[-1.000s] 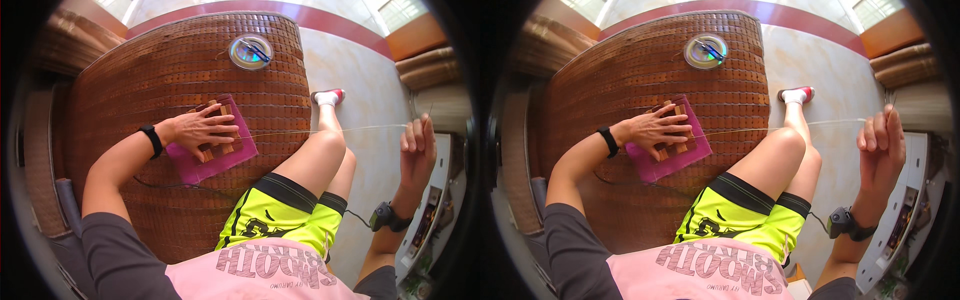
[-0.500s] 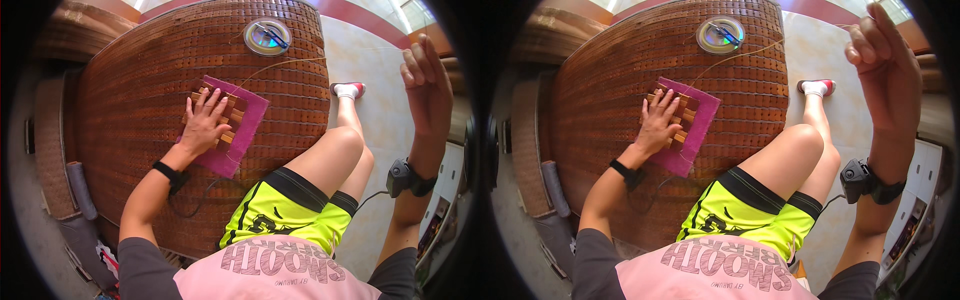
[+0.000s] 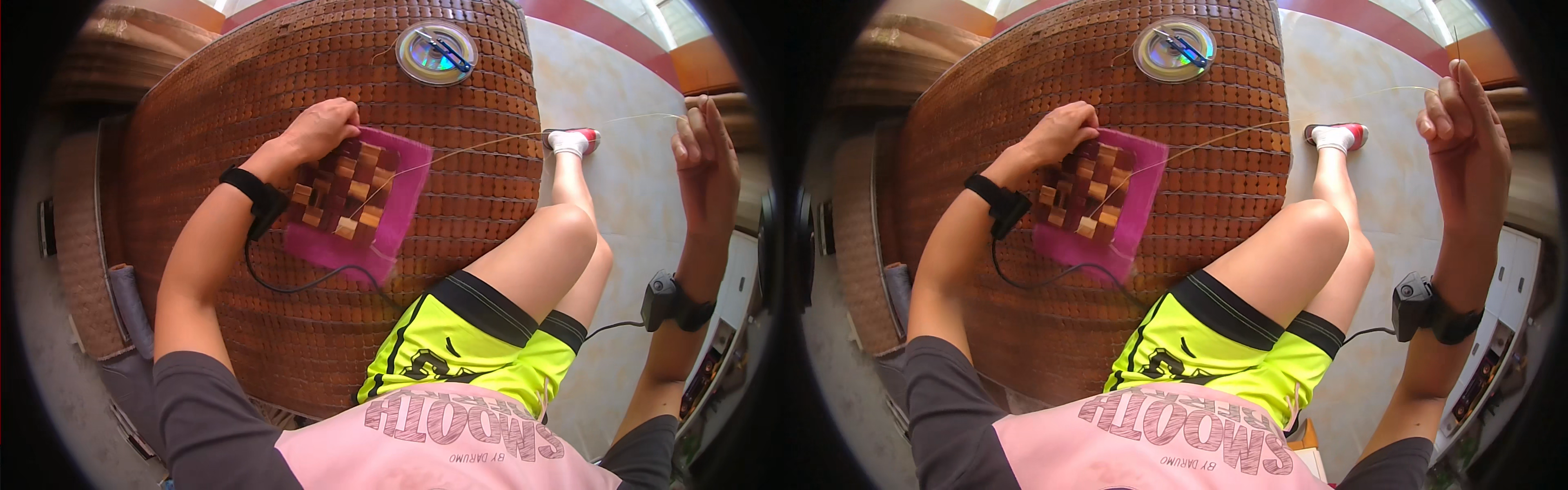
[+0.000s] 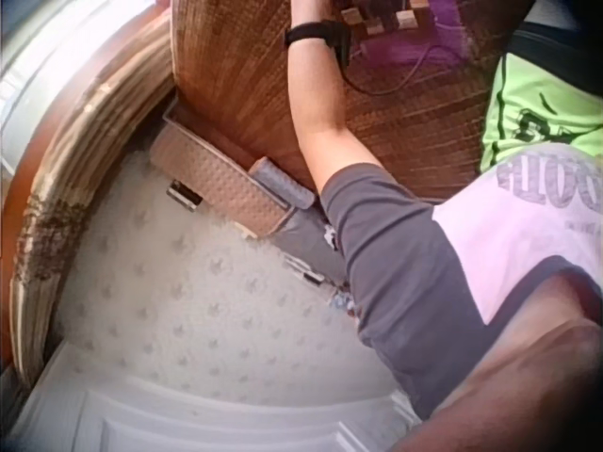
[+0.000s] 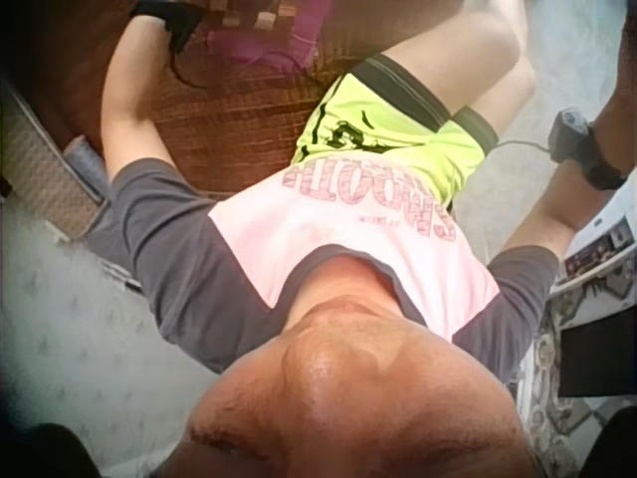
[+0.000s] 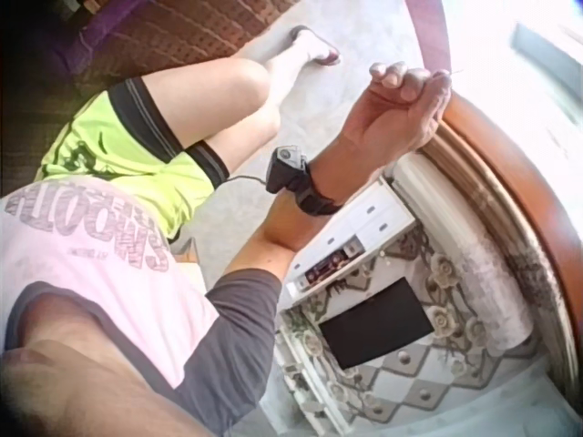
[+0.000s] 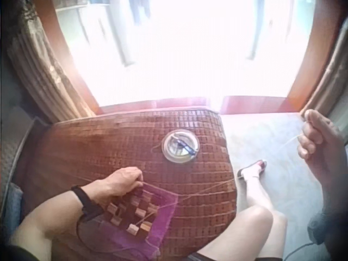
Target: The person threads a string through a grid of wooden tiles placed on a purple cloth. They pull the string through the holes in the tiles by hand, moving sequentially from one tile to the next.
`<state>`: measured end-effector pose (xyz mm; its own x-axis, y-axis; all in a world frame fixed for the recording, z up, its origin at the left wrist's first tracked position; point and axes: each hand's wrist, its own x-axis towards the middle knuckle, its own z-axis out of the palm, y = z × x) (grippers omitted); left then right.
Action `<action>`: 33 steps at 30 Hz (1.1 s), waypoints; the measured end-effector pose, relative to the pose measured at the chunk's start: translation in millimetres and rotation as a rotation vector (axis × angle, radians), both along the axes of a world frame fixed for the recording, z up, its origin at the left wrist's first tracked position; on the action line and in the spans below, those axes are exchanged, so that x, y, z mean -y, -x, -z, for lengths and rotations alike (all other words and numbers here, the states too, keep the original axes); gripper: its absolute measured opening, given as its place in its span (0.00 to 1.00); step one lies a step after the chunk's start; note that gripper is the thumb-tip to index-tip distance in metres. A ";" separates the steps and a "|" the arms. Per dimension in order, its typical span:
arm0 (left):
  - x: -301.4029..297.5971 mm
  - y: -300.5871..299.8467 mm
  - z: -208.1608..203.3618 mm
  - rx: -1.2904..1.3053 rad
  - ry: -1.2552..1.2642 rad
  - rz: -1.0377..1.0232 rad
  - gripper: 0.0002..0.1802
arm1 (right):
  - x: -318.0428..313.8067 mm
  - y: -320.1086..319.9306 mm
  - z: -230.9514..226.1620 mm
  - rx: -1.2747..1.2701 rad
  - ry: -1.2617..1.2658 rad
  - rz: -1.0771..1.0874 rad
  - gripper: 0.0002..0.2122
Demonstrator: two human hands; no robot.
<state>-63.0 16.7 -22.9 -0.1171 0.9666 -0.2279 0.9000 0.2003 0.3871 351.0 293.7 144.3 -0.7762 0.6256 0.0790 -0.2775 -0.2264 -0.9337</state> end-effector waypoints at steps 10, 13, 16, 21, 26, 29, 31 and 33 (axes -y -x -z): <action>119.2 24.4 4.1 0.563 0.090 -1.092 0.11 | -22.5 29.7 19.5 -0.159 0.036 0.125 0.07; 165.6 -6.7 2.4 0.665 0.034 -1.276 0.15 | -0.6 47.1 27.1 -0.101 -0.083 0.230 0.09; 191.1 -36.2 -9.0 0.255 0.251 -1.064 0.19 | 36.2 72.7 50.3 0.190 -0.316 0.251 0.18; 178.3 -79.5 -18.3 -0.214 -0.442 -0.461 0.07 | 90.8 130.6 93.3 0.316 -0.408 -0.360 0.05; 137.9 -100.1 -9.5 -0.216 -0.430 -0.053 0.22 | 132.2 178.6 134.0 0.373 -1.090 -0.450 0.03; 129.8 -101.1 -3.7 -0.217 -0.387 0.007 0.22 | 144.4 188.4 153.7 0.489 -1.119 -0.623 0.04; 129.8 -98.9 1.6 -0.222 -0.458 0.032 0.20 | 147.0 190.7 163.0 0.533 -1.153 -0.665 0.03; 132.1 -96.0 6.1 -0.216 -0.426 0.028 0.18 | 148.4 193.8 169.7 0.491 -1.135 -0.690 0.03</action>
<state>33.0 -115.4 -29.1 -0.0909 0.9722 0.2156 0.9716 0.0391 0.2332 157.2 145.3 -25.4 -0.9905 -0.1051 -0.0886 -0.0198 0.7468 -0.6648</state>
